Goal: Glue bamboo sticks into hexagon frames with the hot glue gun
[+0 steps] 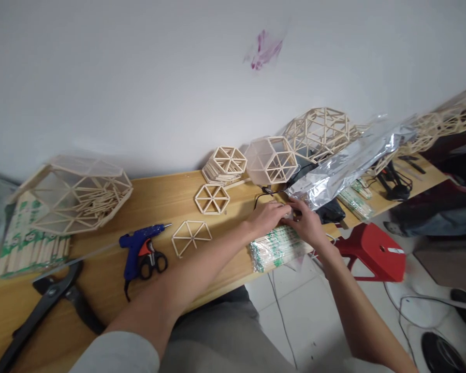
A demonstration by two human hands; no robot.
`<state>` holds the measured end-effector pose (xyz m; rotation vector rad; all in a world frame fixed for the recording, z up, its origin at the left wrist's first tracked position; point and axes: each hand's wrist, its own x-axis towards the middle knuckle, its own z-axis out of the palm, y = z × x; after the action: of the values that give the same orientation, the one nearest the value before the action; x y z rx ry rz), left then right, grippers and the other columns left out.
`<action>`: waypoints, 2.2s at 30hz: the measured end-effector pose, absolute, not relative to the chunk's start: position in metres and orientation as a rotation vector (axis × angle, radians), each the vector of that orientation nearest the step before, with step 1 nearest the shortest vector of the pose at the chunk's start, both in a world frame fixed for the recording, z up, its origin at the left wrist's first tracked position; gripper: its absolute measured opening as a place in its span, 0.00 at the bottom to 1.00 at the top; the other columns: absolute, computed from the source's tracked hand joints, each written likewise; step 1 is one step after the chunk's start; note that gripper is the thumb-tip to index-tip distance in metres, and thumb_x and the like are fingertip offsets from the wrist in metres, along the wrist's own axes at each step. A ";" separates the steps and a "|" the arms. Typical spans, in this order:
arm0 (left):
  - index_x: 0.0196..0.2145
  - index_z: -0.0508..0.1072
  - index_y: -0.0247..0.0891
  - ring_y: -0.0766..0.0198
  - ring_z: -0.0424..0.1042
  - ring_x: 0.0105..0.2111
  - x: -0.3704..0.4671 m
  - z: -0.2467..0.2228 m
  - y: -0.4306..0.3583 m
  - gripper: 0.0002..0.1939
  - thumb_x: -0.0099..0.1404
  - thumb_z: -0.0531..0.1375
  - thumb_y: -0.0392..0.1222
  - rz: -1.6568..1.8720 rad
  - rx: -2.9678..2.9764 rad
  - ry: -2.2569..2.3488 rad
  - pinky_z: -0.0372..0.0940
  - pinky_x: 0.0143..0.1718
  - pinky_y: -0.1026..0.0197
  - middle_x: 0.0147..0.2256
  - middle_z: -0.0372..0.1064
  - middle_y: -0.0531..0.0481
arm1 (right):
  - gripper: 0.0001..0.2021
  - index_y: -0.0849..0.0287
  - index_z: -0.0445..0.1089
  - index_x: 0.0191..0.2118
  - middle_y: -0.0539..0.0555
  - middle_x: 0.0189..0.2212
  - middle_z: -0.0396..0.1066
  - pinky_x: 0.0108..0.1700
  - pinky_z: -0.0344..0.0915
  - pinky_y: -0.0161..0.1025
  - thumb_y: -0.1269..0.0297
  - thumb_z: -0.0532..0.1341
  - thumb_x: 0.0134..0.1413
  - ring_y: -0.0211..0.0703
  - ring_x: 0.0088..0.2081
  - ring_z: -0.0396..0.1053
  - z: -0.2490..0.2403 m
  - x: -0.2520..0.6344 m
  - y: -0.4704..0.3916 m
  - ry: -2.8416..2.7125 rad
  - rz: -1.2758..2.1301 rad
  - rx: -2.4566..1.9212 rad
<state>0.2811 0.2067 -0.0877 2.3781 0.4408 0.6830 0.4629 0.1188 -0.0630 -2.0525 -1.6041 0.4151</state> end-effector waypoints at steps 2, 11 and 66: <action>0.40 0.77 0.39 0.58 0.74 0.44 0.287 -0.091 0.207 0.08 0.73 0.58 0.31 0.677 2.371 0.457 0.65 0.44 0.59 0.39 0.78 0.48 | 0.35 0.56 0.69 0.65 0.62 0.55 0.80 0.46 0.79 0.55 0.56 0.71 0.51 0.55 0.37 0.80 -0.060 0.462 0.118 -1.568 0.439 -2.043; 0.38 0.81 0.38 0.56 0.73 0.45 0.297 -0.097 0.207 0.09 0.72 0.60 0.35 0.625 2.275 0.504 0.66 0.51 0.57 0.39 0.78 0.45 | 0.37 0.57 0.69 0.65 0.64 0.54 0.80 0.47 0.80 0.57 0.54 0.72 0.50 0.56 0.38 0.81 -0.059 0.460 0.118 -1.500 0.484 -2.025; 0.39 0.71 0.42 0.48 0.82 0.40 -0.060 -0.045 0.084 0.13 0.72 0.54 0.52 0.242 1.668 2.269 0.66 0.38 0.56 0.37 0.81 0.43 | 0.05 0.61 0.76 0.46 0.66 0.47 0.76 0.56 0.73 0.52 0.65 0.66 0.69 0.60 0.51 0.74 -0.055 0.143 0.108 -2.476 0.602 -1.452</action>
<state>-0.0604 0.0835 -0.0445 1.6682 2.2689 0.2424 0.1431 0.1077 -0.0549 -1.4524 -2.4763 0.6019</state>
